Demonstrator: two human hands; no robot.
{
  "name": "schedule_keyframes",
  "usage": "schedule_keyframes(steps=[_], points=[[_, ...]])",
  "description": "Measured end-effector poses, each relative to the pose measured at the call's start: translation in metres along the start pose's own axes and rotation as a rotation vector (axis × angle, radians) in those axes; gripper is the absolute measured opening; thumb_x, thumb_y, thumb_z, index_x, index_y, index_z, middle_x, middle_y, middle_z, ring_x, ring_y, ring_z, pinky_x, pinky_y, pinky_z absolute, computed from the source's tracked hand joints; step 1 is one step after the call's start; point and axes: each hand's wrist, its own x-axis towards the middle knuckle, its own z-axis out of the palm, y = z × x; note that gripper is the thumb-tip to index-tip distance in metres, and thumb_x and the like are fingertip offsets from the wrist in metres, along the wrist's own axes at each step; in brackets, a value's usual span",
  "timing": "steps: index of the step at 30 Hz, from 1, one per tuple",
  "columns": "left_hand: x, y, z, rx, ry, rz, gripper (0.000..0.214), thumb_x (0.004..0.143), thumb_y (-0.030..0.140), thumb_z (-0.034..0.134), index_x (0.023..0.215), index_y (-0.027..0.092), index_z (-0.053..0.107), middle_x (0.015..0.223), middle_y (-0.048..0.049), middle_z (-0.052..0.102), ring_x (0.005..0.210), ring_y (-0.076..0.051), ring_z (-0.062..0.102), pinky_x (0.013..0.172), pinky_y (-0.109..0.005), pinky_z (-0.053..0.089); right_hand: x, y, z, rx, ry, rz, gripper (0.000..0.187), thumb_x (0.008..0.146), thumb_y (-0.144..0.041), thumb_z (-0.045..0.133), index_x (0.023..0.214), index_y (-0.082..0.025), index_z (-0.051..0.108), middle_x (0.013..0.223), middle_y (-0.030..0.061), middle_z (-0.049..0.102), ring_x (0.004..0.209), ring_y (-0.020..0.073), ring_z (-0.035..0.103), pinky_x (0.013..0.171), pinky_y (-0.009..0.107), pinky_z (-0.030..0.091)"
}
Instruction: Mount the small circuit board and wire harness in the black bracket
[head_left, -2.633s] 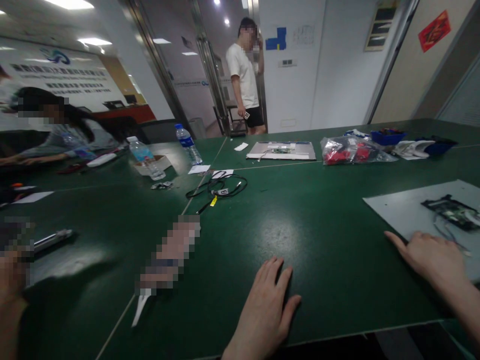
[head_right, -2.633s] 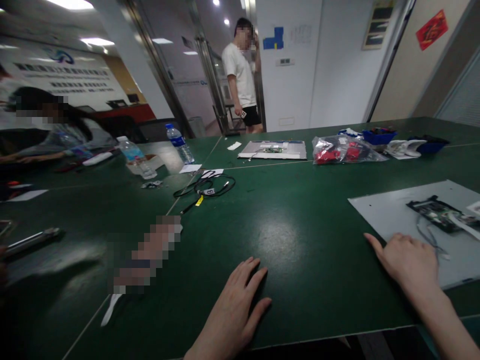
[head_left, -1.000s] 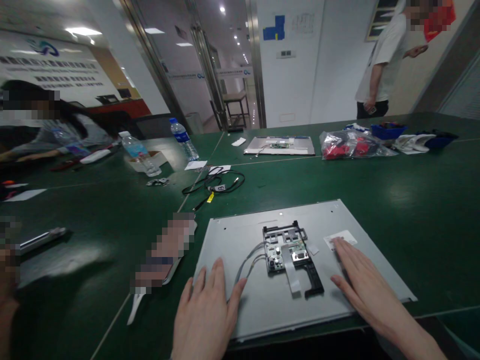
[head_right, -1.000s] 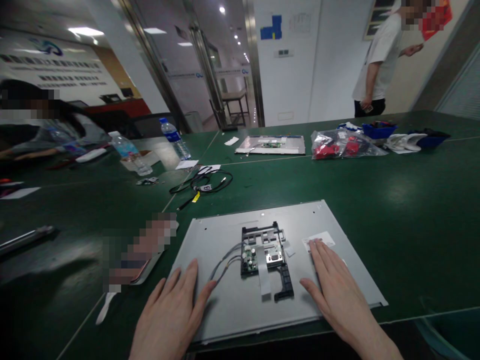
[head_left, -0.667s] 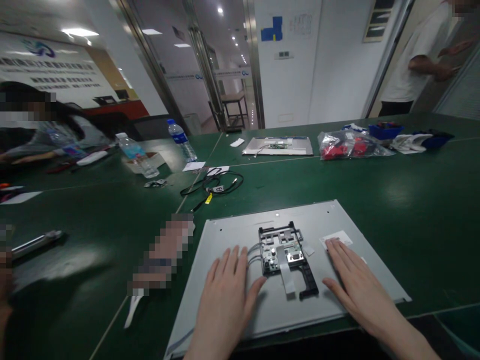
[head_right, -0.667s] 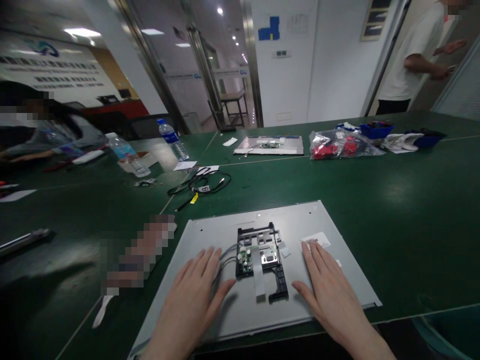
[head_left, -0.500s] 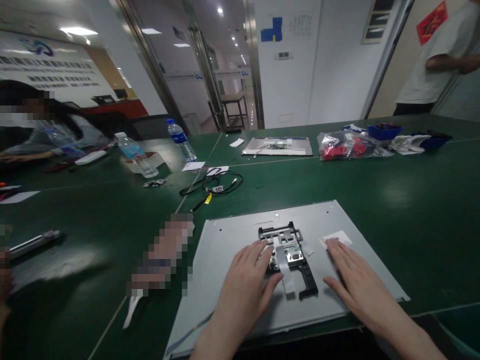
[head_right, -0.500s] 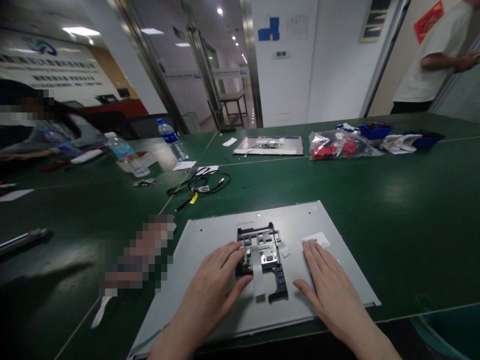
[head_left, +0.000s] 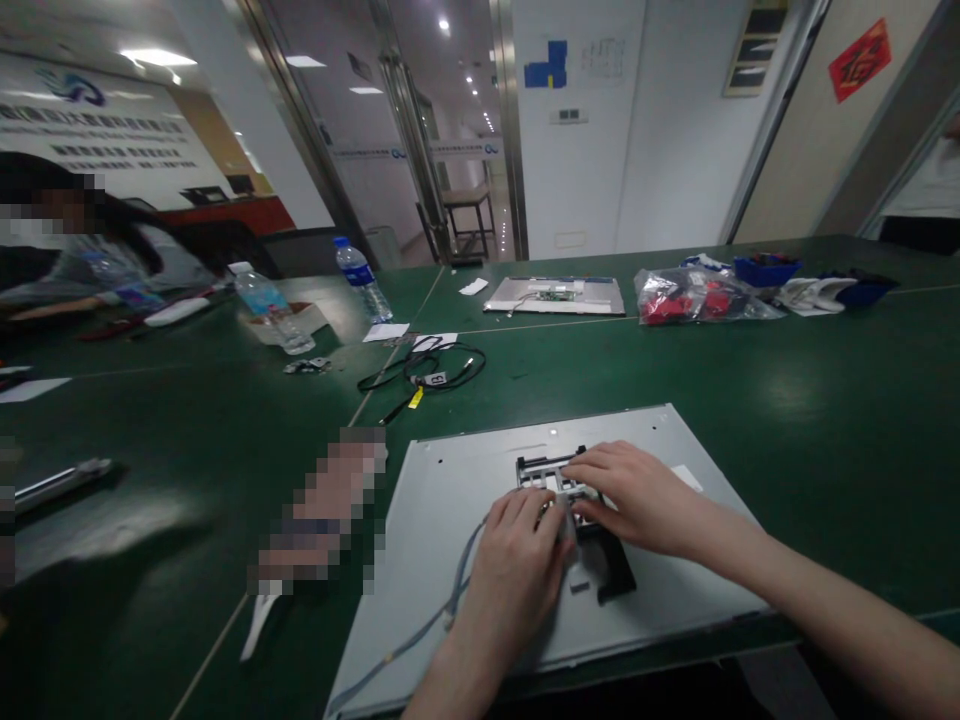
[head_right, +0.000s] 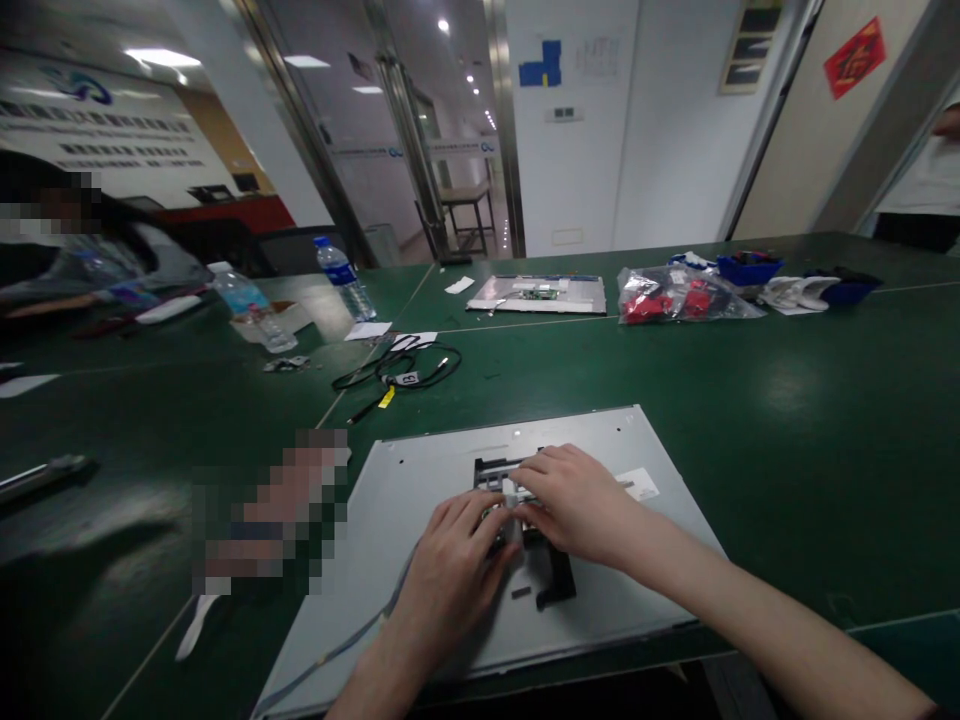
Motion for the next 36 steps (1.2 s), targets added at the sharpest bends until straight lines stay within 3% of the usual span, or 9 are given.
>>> schedule_keyframes(steps=[5, 15, 23, 29, 36], points=[[-0.001, -0.007, 0.002, -0.004, -0.030, -0.026, 0.022, 0.086, 0.018, 0.058, 0.109, 0.018, 0.057, 0.117, -0.0079, 0.059, 0.113, -0.027, 0.052, 0.099, -0.048, 0.041, 0.025, 0.013, 0.026, 0.152, -0.123, -0.085, 0.014, 0.084, -0.014, 0.062, 0.096, -0.017, 0.068, 0.092, 0.0076, 0.070, 0.091, 0.0213, 0.062, 0.083, 0.035, 0.046], [-0.006, -0.009, 0.008, 0.000, -0.042, -0.012, 0.028, 0.088, 0.018, 0.054, 0.116, 0.017, 0.054, 0.120, -0.0100, 0.058, 0.112, -0.028, 0.052, 0.099, -0.049, 0.041, 0.018, 0.021, 0.044, 0.354, 0.010, -0.046, 0.017, 0.079, -0.010, 0.057, 0.093, -0.018, 0.061, 0.091, 0.0044, 0.066, 0.089, 0.0192, 0.058, 0.083, 0.033, 0.043], [-0.010, -0.005, 0.009, 0.000, -0.044, -0.018, 0.030, 0.085, 0.018, 0.056, 0.115, 0.018, 0.051, 0.123, -0.0107, 0.056, 0.114, -0.029, 0.052, 0.098, -0.050, 0.042, 0.015, 0.017, 0.040, 0.316, 0.021, -0.046, 0.011, 0.085, -0.015, 0.054, 0.096, -0.018, 0.057, 0.092, 0.0054, 0.064, 0.089, 0.0194, 0.056, 0.083, 0.034, 0.042], [-0.011, -0.002, 0.008, 0.005, -0.038, -0.017, 0.025, 0.085, 0.016, 0.056, 0.110, 0.018, 0.052, 0.122, -0.0101, 0.056, 0.113, -0.029, 0.052, 0.097, -0.049, 0.043, 0.012, 0.015, 0.037, 0.337, 0.016, -0.082, 0.021, 0.077, -0.013, 0.061, 0.096, -0.018, 0.056, 0.095, 0.0057, 0.063, 0.093, 0.0212, 0.055, 0.085, 0.035, 0.042], [-0.013, 0.001, 0.009, 0.046, -0.056, -0.017, 0.026, 0.087, 0.016, 0.054, 0.113, 0.017, 0.051, 0.124, -0.0117, 0.054, 0.114, -0.029, 0.051, 0.098, -0.049, 0.043, 0.012, 0.013, 0.044, 0.360, 0.018, -0.095, 0.018, 0.073, -0.006, 0.056, 0.085, -0.019, 0.057, 0.082, 0.0019, 0.062, 0.082, 0.0183, 0.055, 0.079, 0.031, 0.042]])
